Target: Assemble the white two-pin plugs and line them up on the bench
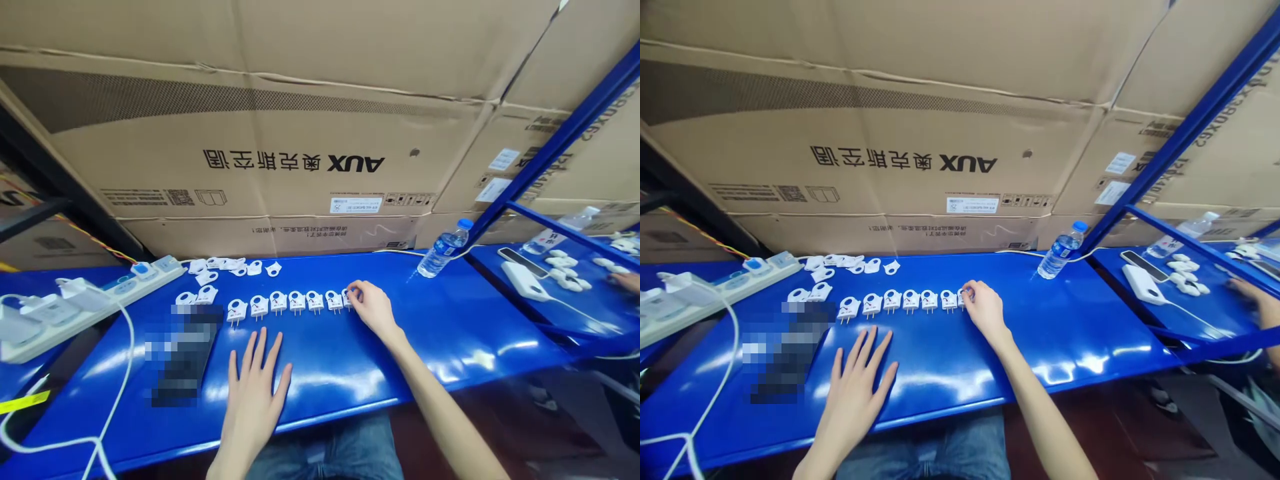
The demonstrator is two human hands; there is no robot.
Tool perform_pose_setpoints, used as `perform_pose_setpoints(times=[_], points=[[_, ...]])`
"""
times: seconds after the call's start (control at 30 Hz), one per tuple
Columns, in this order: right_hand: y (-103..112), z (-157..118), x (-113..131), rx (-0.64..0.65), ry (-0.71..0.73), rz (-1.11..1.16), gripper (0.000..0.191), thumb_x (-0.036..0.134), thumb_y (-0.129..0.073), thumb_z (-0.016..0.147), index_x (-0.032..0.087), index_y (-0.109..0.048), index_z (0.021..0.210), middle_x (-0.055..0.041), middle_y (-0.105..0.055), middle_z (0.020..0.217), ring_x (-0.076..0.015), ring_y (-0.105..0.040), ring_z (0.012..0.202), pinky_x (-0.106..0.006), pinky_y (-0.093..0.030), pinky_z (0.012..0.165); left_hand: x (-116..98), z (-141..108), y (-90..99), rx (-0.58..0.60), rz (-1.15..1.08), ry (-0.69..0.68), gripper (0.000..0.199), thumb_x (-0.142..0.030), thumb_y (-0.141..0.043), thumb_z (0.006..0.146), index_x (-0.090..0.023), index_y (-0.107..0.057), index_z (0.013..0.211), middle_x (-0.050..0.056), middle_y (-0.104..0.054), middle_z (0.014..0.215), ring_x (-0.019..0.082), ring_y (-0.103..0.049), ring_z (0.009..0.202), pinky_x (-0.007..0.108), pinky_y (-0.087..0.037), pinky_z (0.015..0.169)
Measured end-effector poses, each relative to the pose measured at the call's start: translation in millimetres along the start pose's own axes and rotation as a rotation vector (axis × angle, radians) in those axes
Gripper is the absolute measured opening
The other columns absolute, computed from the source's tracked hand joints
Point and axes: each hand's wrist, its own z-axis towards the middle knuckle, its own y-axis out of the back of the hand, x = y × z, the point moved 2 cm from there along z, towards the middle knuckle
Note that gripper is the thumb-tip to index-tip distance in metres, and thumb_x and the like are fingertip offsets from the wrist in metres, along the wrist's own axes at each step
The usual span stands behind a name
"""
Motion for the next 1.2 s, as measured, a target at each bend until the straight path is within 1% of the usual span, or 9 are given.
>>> perform_pose_setpoints(times=[0.13,0.3,0.63,0.8,0.93,0.97,1.0,1.13,1.2], points=[[-1,3,0,0.066,0.019,-0.062,0.017,0.022,-0.062,0.095,0.024,-0.077,0.101,-0.0023,-0.075,0.096,-0.0151,-0.065,0.079,-0.024,-0.038,0.066,1,-1,-1.0,0.01,-0.039,0.015,0.057,-0.049,-0.045,0.102,-0.025,-0.053,0.153,0.013,-0.044,0.165,0.038,-0.037,0.155,0.068,-0.019,0.126],[1,9,0,0.106,0.036,-0.119,0.021,0.027,-0.059,0.098,0.021,-0.079,0.097,-0.0048,-0.076,0.094,-0.0152,-0.066,0.082,-0.023,-0.036,0.067,2,-3,-3.0,-0.001,-0.059,0.025,0.057,-0.051,-0.047,0.101,-0.026,-0.055,0.151,0.011,-0.045,0.165,0.038,-0.037,0.155,0.067,-0.018,0.127],[1,20,-6,0.134,0.072,-0.067,0.018,0.022,-0.061,0.095,0.021,-0.078,0.096,-0.0046,-0.079,0.092,-0.0184,-0.069,0.081,-0.025,-0.038,0.066,4,-4,-10.1,-0.028,-0.034,0.009,0.056,-0.053,-0.045,0.102,-0.029,-0.055,0.151,0.01,-0.046,0.164,0.035,-0.036,0.156,0.066,-0.017,0.126],[12,14,7,0.232,0.17,0.033,0.017,0.022,-0.064,0.091,0.022,-0.081,0.092,-0.0021,-0.08,0.09,-0.0162,-0.07,0.079,-0.023,-0.044,0.07,4,-6,-11.1,-0.032,0.026,-0.014,0.057,-0.055,-0.043,0.102,-0.028,-0.055,0.151,0.01,-0.048,0.163,0.034,-0.038,0.154,0.066,-0.021,0.126],[16,15,19,0.479,0.322,0.183,0.018,0.029,-0.066,0.091,0.021,-0.082,0.092,-0.0014,-0.081,0.092,-0.0179,-0.072,0.084,-0.024,-0.048,0.075,3,-6,-8.7,-0.001,0.091,-0.013,0.055,-0.051,-0.04,0.104,-0.028,-0.052,0.153,0.009,-0.045,0.164,0.032,-0.037,0.155,0.065,-0.025,0.125],[15,17,20,0.504,0.339,0.194,0.018,0.03,-0.067,0.091,0.021,-0.082,0.093,-0.0013,-0.082,0.093,-0.018,-0.072,0.084,-0.023,-0.048,0.075,3,-6,-8.4,0.002,0.105,-0.014,0.055,-0.051,-0.04,0.104,-0.028,-0.052,0.153,0.009,-0.045,0.165,0.032,-0.037,0.156,0.065,-0.026,0.125],[14,20,20,0.483,0.338,0.175,0.018,0.03,-0.067,0.091,0.022,-0.083,0.095,-0.0009,-0.082,0.094,-0.0177,-0.072,0.084,-0.023,-0.048,0.075,3,-6,-8.3,0.001,0.117,-0.017,0.055,-0.051,-0.039,0.105,-0.028,-0.051,0.153,0.009,-0.045,0.165,0.032,-0.037,0.156,0.065,-0.026,0.125],[4,29,17,0.259,0.275,0.0,0.019,0.027,-0.065,0.093,0.025,-0.082,0.101,-0.001,-0.081,0.097,-0.0166,-0.071,0.083,-0.024,-0.046,0.072,3,-6,-9.0,-0.015,0.151,-0.03,0.056,-0.052,-0.037,0.105,-0.027,-0.052,0.153,0.009,-0.046,0.164,0.031,-0.038,0.155,0.064,-0.028,0.125],[-3,29,16,0.237,0.263,-0.045,0.018,0.026,-0.066,0.092,0.026,-0.082,0.101,-0.0007,-0.081,0.097,-0.017,-0.071,0.083,-0.024,-0.045,0.07,3,-5,-9.0,-0.013,0.159,-0.03,0.056,-0.052,-0.036,0.105,-0.027,-0.052,0.153,0.009,-0.045,0.164,0.031,-0.038,0.155,0.064,-0.029,0.124]])
